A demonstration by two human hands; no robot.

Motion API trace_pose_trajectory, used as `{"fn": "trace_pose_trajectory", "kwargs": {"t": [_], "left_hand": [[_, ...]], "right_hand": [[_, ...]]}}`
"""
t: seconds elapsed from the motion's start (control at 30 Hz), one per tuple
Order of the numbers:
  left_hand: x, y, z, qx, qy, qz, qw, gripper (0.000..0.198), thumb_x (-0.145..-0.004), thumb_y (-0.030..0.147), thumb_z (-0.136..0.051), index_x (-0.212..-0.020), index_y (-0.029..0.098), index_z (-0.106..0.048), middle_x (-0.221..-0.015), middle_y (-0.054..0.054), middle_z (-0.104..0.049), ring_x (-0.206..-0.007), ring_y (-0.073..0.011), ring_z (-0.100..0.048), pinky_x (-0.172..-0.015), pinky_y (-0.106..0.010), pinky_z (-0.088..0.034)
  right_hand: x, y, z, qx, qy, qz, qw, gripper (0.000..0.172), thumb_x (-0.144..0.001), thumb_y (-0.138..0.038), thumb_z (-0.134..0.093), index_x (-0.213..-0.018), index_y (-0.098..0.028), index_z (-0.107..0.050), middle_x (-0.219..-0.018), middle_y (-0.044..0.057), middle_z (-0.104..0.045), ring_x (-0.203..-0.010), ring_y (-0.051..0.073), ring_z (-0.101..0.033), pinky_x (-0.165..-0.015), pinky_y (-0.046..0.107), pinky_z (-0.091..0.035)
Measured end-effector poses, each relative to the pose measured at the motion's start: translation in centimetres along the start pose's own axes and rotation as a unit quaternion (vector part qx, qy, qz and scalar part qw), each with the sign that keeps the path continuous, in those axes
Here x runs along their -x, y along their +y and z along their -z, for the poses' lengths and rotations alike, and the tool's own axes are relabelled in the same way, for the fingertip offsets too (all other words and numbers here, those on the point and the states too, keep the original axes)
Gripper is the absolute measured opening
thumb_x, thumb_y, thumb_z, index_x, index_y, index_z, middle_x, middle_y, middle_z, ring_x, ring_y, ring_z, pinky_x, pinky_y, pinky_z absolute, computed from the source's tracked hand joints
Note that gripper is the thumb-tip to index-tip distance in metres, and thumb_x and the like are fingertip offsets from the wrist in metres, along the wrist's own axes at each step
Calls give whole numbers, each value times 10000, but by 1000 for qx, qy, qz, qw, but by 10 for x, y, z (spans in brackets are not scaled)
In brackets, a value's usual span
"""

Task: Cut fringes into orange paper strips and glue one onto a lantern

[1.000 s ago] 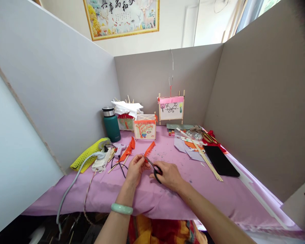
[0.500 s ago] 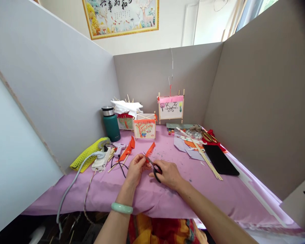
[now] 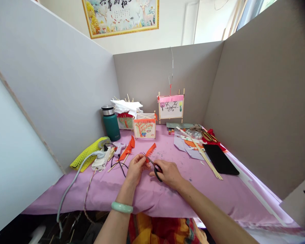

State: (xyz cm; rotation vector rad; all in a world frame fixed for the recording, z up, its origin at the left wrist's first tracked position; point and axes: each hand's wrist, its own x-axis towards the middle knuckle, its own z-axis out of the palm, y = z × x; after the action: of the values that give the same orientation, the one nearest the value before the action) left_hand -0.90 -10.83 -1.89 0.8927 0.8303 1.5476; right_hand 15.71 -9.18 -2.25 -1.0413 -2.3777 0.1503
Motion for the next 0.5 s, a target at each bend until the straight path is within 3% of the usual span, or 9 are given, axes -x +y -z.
{"fn": "trace_pose_trajectory", "kwargs": {"t": [0.5], "left_hand": [[-1,0,1,-2,-2,1,1000,252,-636,298,-753,-684,138,-566,-587,7,-615,-453,-95,-555,-468,-220,-459]], "right_hand": [[0,-1,3,1,-11,-8,1000,322,-858,-479,-560,-1032,-212,-607,-891,43,-694,-777,177,-638,-669,249,-407]]}}
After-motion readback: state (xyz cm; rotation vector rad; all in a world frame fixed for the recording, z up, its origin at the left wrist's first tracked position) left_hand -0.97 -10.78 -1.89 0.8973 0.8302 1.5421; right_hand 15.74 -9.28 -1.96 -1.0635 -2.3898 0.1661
